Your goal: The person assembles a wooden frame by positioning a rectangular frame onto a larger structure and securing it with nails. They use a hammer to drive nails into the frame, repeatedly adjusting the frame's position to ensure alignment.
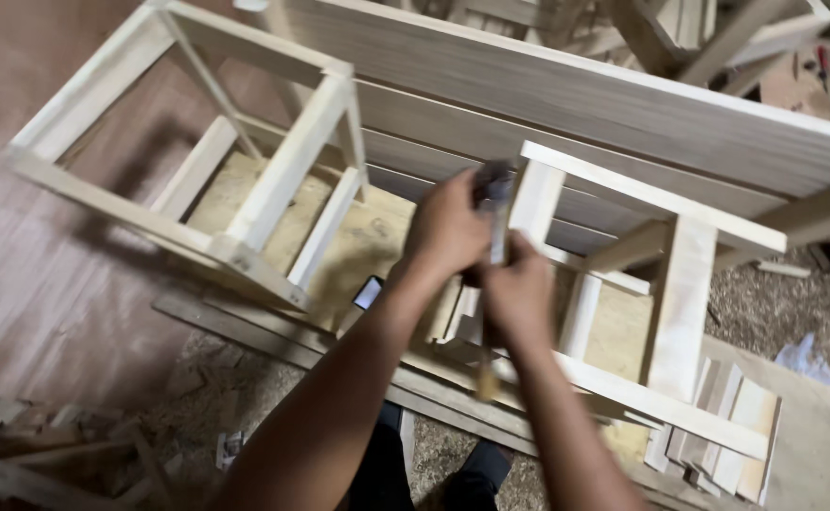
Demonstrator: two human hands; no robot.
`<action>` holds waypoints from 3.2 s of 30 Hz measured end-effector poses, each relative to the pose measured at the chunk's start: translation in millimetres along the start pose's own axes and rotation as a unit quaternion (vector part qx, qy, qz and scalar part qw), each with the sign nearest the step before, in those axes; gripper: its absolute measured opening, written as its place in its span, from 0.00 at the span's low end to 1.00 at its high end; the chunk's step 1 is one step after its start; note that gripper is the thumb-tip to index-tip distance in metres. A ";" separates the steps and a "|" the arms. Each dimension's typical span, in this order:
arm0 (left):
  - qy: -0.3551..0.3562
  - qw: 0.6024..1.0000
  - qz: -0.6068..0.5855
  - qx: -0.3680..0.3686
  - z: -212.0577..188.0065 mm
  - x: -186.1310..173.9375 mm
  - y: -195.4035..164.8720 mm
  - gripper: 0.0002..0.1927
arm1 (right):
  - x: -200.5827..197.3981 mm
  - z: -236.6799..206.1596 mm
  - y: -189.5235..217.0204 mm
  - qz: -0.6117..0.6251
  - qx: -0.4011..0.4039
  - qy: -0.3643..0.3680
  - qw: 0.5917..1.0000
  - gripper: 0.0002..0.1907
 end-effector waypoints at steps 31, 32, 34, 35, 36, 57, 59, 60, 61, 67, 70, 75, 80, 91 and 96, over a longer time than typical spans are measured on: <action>0.293 0.855 0.266 -0.336 -151.6 93.0 370.3 0.10 | 133.7 -12.2 -228.3 -0.068 0.246 0.115 0.960 0.26; 0.267 0.864 0.269 -0.332 -148.1 92.9 371.5 0.10 | 134.3 -11.0 -224.5 -0.058 0.219 0.116 0.967 0.26; 0.217 0.878 0.274 -0.326 -146.5 92.4 373.1 0.11 | 134.5 -11.8 -228.4 -0.057 0.226 0.119 0.965 0.26; 0.214 0.884 0.274 -0.314 -145.7 94.5 373.9 0.11 | 134.3 -11.5 -228.9 -0.055 0.227 0.120 0.965 0.27; 0.214 0.888 0.274 -0.301 -144.9 95.7 373.8 0.11 | 133.0 -12.5 -233.5 -0.071 0.252 0.117 0.958 0.29; -0.064 0.959 -0.045 -0.274 -150.0 12.7 309.2 0.05 | 116.2 -48.3 -152.6 -0.018 0.102 0.123 0.987 0.11; -0.105 0.923 -0.212 -0.304 -154.4 -6.3 296.7 0.05 | 110.0 -56.6 -130.9 -0.015 0.082 0.121 0.989 0.11; -0.084 0.910 -0.263 -0.310 -156.9 -13.4 285.7 0.05 | 106.1 -60.7 -120.6 0.004 0.079 0.125 0.989 0.11; -0.062 0.895 -0.311 -0.315 -160.8 -18.5 272.6 0.05 | 102.6 -65.5 -110.7 0.025 0.078 0.130 0.988 0.12; 0.045 0.878 -0.413 -0.237 -135.2 -15.1 178.8 0.08 | 55.3 -79.5 -69.7 0.038 0.114 0.052 0.991 0.13; 0.127 0.901 -0.371 -0.185 -119.8 4.7 133.0 0.08 | 17.5 -76.7 -51.2 0.091 0.084 0.016 0.992 0.11; 0.238 0.906 -0.335 -0.103 -98.2 52.7 65.8 0.08 | -43.7 -70.2 -41.4 0.185 0.006 -0.004 0.983 0.06; 0.189 0.879 -0.420 -0.125 -97.6 106.7 31.5 0.13 | -86.6 -73.6 -55.0 0.248 -0.016 -0.039 0.968 0.05; -0.014 0.780 -0.564 -0.270 -173.6 222.0 -0.8 0.11 | -193.0 -93.8 -127.1 0.296 0.000 -0.180 0.938 0.05; 0.052 0.849 -0.484 -0.204 -169.4 256.8 -30.8 0.13 | -229.3 -84.2 -163.4 0.322 0.043 -0.164 0.931 0.07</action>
Point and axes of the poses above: each hand's wrist, its own z-axis towards the middle knuckle, its own x-axis out of the palm, y = z × x, the point moved 10 cm from there along z, towards the middle knuckle, and after that the axes turned 12 degrees about x, right-handed, at the moved point
